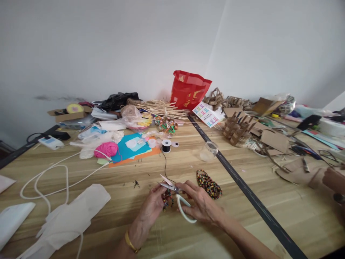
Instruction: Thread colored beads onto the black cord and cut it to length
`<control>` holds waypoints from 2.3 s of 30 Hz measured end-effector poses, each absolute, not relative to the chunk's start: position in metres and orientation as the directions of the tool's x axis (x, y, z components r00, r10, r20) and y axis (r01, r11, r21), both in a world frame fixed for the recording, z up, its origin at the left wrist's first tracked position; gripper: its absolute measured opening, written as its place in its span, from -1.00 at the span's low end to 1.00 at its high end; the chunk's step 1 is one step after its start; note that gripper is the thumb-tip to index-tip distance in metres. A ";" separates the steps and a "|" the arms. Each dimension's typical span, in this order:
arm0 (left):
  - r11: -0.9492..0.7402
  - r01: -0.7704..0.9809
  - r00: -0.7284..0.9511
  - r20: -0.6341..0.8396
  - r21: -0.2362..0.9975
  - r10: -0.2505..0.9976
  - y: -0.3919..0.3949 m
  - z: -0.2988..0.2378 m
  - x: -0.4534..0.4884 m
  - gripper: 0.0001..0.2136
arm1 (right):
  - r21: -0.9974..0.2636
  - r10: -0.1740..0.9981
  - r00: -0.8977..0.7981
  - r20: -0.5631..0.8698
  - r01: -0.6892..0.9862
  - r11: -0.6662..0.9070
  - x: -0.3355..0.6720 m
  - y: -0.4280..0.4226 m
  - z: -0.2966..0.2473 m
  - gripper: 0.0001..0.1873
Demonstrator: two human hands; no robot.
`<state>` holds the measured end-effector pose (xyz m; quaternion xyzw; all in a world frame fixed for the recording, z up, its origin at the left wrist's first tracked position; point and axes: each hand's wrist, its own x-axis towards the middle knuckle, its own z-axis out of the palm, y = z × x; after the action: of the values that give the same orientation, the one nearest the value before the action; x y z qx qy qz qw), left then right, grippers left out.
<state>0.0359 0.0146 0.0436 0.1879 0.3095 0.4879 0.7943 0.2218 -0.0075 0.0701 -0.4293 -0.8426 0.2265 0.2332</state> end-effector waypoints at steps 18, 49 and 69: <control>0.473 -0.701 0.282 -0.402 0.533 0.871 0.022 0.033 0.028 -0.87 | -0.562 0.780 -0.621 0.084 0.617 0.552 0.218 0.014 0.083 -0.52; 0.366 -0.627 0.184 -0.326 0.687 0.927 0.022 0.033 0.032 -0.75 | -0.591 0.934 -0.328 0.140 0.729 0.344 0.259 -0.006 0.058 -0.64; 0.359 -0.541 0.153 -0.331 0.760 0.931 0.025 0.039 0.031 -0.71 | -0.958 0.833 -0.512 -0.212 0.278 -0.073 0.274 0.000 0.061 -0.61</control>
<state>0.0306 0.0246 0.0395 0.2425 0.4022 0.5114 0.7196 0.2738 0.0003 0.0606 -0.4346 -0.6388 0.5898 0.2351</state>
